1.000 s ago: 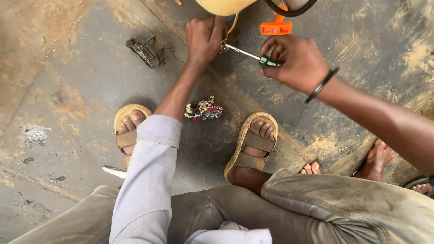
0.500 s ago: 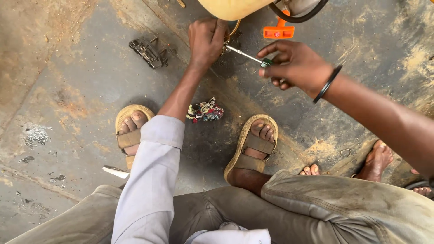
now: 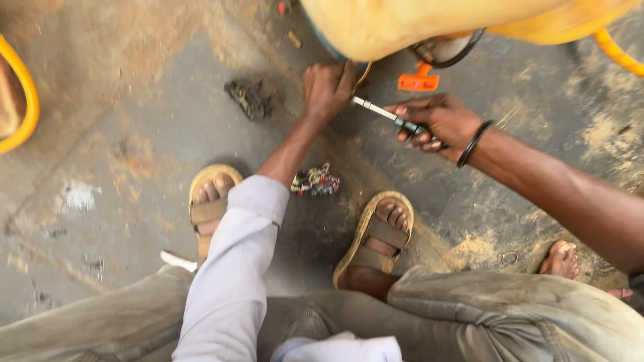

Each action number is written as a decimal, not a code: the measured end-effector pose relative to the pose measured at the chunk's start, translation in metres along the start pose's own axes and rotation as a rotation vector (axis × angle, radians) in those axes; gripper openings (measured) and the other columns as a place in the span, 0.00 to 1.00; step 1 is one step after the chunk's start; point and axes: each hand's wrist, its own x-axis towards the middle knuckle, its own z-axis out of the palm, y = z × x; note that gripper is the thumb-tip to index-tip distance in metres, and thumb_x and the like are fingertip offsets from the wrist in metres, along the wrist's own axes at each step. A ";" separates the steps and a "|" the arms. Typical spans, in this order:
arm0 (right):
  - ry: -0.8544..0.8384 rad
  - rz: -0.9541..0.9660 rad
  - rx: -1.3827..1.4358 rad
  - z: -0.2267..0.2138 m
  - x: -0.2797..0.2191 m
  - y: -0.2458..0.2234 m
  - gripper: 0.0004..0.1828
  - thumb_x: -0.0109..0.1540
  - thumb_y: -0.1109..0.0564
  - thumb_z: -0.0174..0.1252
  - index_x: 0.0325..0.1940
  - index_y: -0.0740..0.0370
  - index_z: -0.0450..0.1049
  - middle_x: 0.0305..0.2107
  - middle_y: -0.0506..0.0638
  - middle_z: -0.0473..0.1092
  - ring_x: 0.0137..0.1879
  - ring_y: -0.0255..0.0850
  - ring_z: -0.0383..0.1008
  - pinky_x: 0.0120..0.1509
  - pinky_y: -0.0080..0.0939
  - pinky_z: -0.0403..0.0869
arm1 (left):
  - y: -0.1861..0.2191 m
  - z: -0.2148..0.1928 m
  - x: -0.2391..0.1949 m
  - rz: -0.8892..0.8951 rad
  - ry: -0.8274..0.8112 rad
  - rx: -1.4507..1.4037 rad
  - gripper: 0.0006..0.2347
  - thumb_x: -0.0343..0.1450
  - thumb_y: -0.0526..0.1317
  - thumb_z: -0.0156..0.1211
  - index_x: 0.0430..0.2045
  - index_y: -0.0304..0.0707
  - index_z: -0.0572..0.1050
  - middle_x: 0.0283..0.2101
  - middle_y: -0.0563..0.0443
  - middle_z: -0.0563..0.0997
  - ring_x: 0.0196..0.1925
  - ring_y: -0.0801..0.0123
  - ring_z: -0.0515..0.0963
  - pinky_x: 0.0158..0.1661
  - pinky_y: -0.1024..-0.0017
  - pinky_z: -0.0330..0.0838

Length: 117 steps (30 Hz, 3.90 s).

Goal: The user is repairing a small engine component, possibly a carburetor, using various tools.

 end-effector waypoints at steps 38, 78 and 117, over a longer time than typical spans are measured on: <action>0.577 -1.360 -1.960 0.013 -0.016 0.025 0.24 0.61 0.59 0.59 0.62 0.55 0.78 0.25 0.47 0.71 0.24 0.34 0.70 0.24 0.35 0.72 | 0.006 -0.006 0.003 -0.109 0.012 -0.056 0.16 0.72 0.43 0.58 0.16 0.32 0.79 0.20 0.36 0.77 0.22 0.47 0.80 0.28 0.53 0.69; 0.062 -0.067 -0.410 0.022 0.000 -0.017 0.23 0.68 0.50 0.54 0.68 0.52 0.76 0.20 0.52 0.68 0.18 0.31 0.57 0.17 0.34 0.58 | 0.001 -0.008 0.011 -0.145 -0.019 -0.204 0.18 0.76 0.42 0.54 0.15 0.33 0.79 0.16 0.41 0.77 0.17 0.56 0.79 0.24 0.57 0.68; 0.274 -0.898 -0.832 0.026 -0.007 0.038 0.15 0.67 0.59 0.58 0.58 0.53 0.78 0.42 0.53 0.78 0.26 0.31 0.76 0.26 0.36 0.75 | 0.002 -0.007 0.009 0.042 -0.121 -0.071 0.19 0.75 0.44 0.55 0.12 0.34 0.79 0.13 0.41 0.74 0.13 0.52 0.75 0.21 0.55 0.64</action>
